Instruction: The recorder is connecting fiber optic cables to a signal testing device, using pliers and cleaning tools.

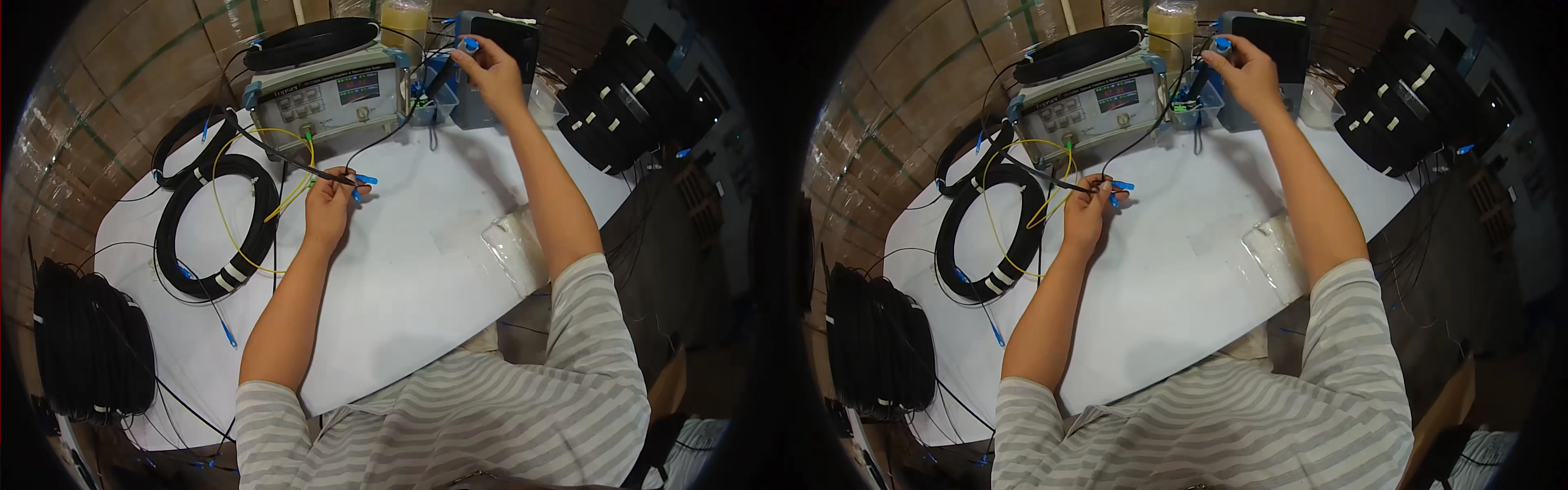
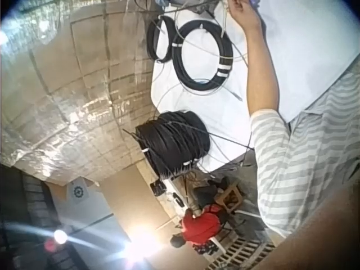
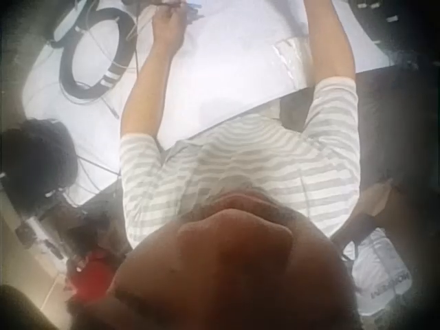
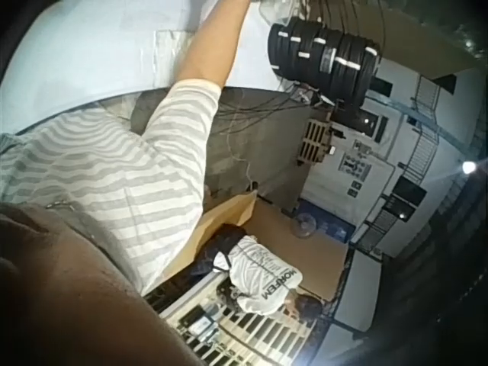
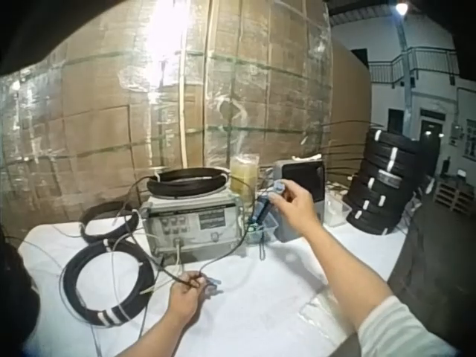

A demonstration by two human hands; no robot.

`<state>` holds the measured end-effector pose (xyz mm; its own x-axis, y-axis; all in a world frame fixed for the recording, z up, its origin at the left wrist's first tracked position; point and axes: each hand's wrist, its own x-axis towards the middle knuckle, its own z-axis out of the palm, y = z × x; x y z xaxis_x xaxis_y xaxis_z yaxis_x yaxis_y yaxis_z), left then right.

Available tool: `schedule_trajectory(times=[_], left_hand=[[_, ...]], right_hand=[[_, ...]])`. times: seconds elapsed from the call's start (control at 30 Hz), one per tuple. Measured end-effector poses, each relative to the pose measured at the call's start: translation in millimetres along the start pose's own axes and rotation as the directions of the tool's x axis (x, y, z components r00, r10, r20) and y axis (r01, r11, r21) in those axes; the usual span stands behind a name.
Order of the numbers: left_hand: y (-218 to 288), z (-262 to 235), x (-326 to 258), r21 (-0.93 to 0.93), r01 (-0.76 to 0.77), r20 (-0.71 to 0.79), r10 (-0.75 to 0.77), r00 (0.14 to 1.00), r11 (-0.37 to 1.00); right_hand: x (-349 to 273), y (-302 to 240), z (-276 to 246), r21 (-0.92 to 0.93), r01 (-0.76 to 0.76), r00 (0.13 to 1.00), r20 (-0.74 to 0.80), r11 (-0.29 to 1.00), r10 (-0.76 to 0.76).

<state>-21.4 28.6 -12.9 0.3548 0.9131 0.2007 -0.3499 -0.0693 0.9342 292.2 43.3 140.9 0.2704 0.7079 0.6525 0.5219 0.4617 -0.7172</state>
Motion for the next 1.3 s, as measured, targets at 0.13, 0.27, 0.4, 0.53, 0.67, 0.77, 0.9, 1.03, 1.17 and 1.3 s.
schedule_trajectory(times=[0.13,0.27,0.4,0.53,0.67,0.77,0.9,1.03,1.17,1.3], left_hand=[[0.0,9.4,2.1,-0.033,0.025,-0.003,-0.025,1.000,0.999],[3.6,7.6,-2.3,0.035,-0.003,0.040,0.001,0.999,0.999],[6.1,9.9,-5.2,0.121,-0.056,0.090,0.045,0.995,0.991],[11.0,14.7,-5.5,0.091,0.003,0.102,-0.012,0.995,0.996],[16.0,11.7,-8.8,0.205,0.020,0.139,-0.049,0.989,0.978],[15.6,14.2,-10.9,0.192,0.001,0.205,-0.041,0.978,0.981],[19.7,14.5,-15.1,0.188,0.025,0.250,-0.073,0.965,0.982],[20.0,9.9,-14.1,0.163,0.072,0.248,-0.111,0.962,0.984],[27.0,6.4,-12.0,0.122,0.159,0.278,-0.187,0.942,0.980],[29.8,6.3,-11.8,0.139,0.161,0.287,-0.196,0.938,0.977]], right_hand=[[-10.0,62.2,15.1,-0.146,0.028,0.997,0.074,0.989,-0.017],[-39.9,69.2,34.9,-0.359,0.093,0.987,0.154,0.929,-0.040],[-57.3,71.5,38.3,-0.546,0.221,0.968,0.224,0.808,-0.114],[-80.7,40.3,36.5,-0.636,0.382,0.920,0.189,0.670,-0.345],[-122.7,-2.5,58.2,0.107,-0.215,0.821,0.558,0.971,0.120],[-132.7,-3.8,64.0,0.150,-0.327,0.650,0.752,0.933,0.107],[-133.1,-9.8,61.7,0.356,-0.434,0.701,0.711,0.828,0.061],[-136.0,-14.7,58.7,0.380,-0.462,0.712,0.698,0.801,0.080],[-127.3,-6.1,46.6,0.388,-0.478,0.777,0.606,0.788,0.172],[-113.5,-6.6,41.7,0.520,-0.462,0.865,0.442,0.718,0.237]])
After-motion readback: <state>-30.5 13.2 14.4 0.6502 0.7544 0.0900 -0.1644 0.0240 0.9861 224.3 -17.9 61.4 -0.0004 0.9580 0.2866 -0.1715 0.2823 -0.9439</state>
